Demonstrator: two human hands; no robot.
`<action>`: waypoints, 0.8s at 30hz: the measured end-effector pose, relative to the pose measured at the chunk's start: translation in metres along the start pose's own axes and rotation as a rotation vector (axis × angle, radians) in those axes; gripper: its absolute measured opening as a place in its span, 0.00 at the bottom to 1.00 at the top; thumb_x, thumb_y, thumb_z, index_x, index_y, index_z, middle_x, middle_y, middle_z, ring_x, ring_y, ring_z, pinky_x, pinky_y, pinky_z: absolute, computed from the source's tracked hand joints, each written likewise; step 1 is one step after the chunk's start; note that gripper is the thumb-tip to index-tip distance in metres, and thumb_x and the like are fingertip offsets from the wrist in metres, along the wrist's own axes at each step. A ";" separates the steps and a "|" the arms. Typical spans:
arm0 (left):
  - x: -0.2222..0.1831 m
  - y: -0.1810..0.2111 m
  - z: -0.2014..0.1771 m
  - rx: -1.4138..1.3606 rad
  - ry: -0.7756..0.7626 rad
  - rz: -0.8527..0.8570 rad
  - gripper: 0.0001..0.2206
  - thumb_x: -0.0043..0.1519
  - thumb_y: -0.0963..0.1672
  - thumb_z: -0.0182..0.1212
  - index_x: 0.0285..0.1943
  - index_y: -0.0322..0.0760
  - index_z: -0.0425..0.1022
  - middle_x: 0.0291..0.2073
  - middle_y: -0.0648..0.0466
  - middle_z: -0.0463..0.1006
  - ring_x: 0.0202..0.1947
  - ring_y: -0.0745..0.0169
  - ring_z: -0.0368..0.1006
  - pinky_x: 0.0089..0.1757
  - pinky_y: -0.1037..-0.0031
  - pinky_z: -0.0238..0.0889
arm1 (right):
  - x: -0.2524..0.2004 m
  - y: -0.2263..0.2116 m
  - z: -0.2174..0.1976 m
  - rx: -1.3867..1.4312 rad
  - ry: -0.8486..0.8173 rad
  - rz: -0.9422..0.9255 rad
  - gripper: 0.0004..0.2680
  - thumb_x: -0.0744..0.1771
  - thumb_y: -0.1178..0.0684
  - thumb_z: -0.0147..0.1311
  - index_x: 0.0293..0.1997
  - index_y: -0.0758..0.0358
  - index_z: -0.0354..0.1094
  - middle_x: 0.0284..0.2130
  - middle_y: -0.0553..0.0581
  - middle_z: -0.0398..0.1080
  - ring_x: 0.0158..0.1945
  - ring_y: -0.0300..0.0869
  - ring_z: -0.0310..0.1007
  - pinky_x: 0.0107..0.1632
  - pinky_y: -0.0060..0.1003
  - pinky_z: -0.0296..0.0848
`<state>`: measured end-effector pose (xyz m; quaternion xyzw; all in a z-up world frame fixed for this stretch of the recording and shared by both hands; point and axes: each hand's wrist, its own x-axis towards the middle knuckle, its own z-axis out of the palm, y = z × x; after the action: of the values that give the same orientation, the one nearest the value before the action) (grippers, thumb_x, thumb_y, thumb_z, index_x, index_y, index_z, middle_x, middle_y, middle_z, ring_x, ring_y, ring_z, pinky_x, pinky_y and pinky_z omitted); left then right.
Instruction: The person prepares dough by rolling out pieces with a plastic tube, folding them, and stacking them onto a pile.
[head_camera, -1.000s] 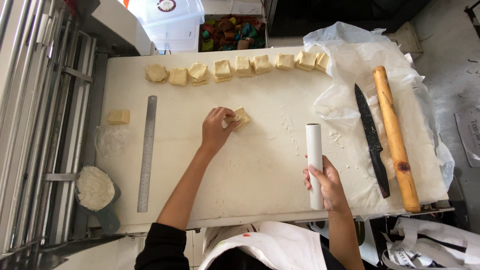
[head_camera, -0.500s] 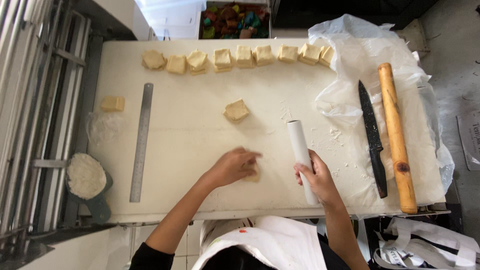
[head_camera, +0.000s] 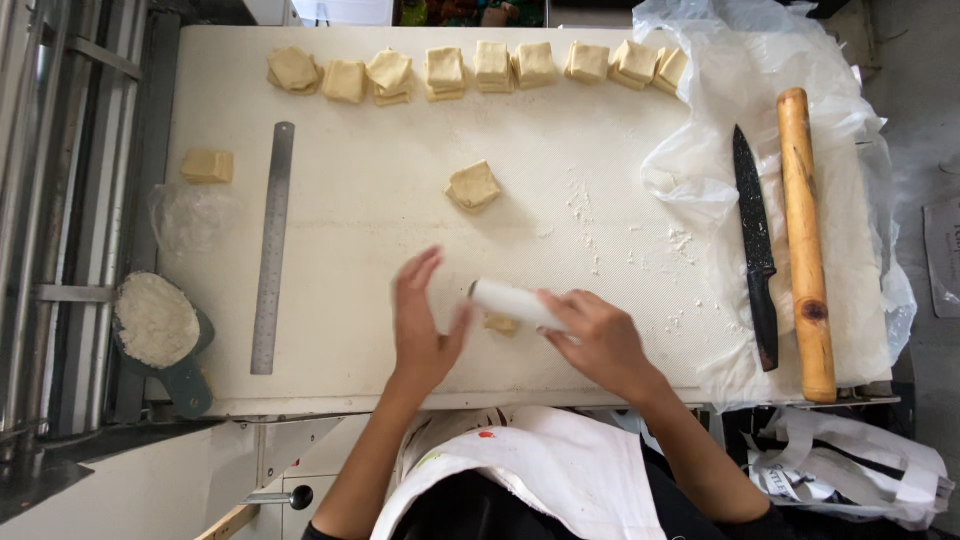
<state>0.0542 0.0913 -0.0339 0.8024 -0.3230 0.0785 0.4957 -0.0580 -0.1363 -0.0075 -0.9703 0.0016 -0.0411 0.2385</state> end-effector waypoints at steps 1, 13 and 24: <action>-0.003 0.004 0.000 0.030 0.131 -0.007 0.20 0.68 0.40 0.58 0.69 0.27 0.63 0.70 0.40 0.65 0.73 0.41 0.58 0.70 0.53 0.51 | 0.004 -0.002 0.005 -0.060 0.005 -0.082 0.20 0.62 0.50 0.64 0.61 0.53 0.70 0.37 0.56 0.73 0.36 0.47 0.75 0.37 0.42 0.75; -0.008 -0.018 0.055 0.354 -0.198 -0.040 0.29 0.71 0.47 0.49 0.79 0.27 0.51 0.77 0.32 0.49 0.78 0.34 0.42 0.70 0.42 0.34 | 0.040 0.004 0.033 -0.263 -0.041 -0.168 0.22 0.70 0.42 0.44 0.75 0.48 0.54 0.74 0.63 0.48 0.78 0.54 0.42 0.69 0.69 0.46; 0.041 -0.047 0.046 0.483 -0.295 -0.055 0.29 0.72 0.48 0.46 0.81 0.34 0.45 0.79 0.39 0.46 0.79 0.42 0.38 0.69 0.41 0.29 | 0.084 0.002 0.047 -0.313 0.025 0.017 0.23 0.71 0.37 0.36 0.76 0.48 0.49 0.77 0.59 0.38 0.79 0.50 0.31 0.71 0.72 0.31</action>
<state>0.1054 0.0482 -0.0734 0.9084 -0.3418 0.0220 0.2398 0.0293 -0.1180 -0.0434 -0.9950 0.0190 -0.0505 0.0845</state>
